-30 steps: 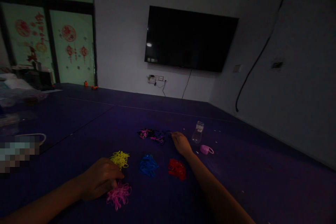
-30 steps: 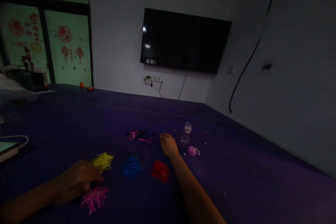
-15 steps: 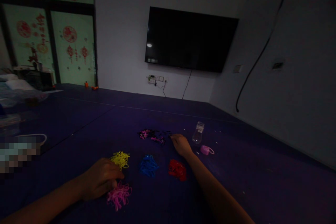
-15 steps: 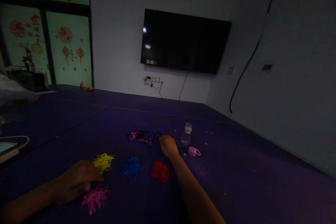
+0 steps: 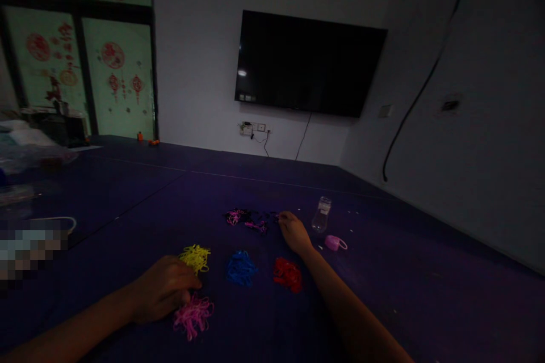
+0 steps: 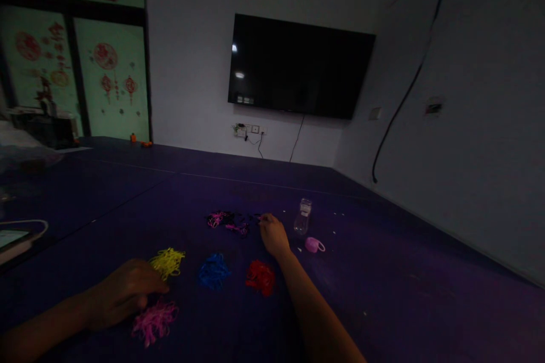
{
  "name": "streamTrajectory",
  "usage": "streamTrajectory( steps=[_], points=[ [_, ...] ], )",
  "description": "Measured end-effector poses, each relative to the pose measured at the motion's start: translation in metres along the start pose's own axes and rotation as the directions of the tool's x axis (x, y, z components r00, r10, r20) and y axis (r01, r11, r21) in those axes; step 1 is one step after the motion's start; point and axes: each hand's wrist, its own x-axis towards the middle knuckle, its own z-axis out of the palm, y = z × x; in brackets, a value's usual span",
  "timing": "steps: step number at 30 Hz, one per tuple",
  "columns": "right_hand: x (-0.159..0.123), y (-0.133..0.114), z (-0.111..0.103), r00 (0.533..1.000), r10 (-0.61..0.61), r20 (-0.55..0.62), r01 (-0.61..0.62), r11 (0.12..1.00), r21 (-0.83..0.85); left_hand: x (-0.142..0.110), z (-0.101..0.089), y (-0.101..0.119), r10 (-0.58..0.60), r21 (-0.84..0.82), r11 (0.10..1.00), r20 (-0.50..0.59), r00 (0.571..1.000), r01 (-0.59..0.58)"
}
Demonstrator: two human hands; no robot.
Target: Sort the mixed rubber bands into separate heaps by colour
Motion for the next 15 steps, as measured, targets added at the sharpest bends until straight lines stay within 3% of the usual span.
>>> streamTrajectory(
  steps=[9, 15],
  points=[
    [-0.004, -0.017, -0.014, 0.986, -0.082, -0.148, 0.093, 0.993, 0.066, 0.0, -0.004, 0.002, -0.014, -0.001, 1.0, 0.021, 1.0, 0.014],
    [0.001, -0.055, -0.022, 0.983, -0.126, -0.131, 0.16, 0.941, 0.299, -0.001, -0.003, 0.0, -0.028, 0.021, 0.999, 0.02, 0.999, 0.028]
  ],
)
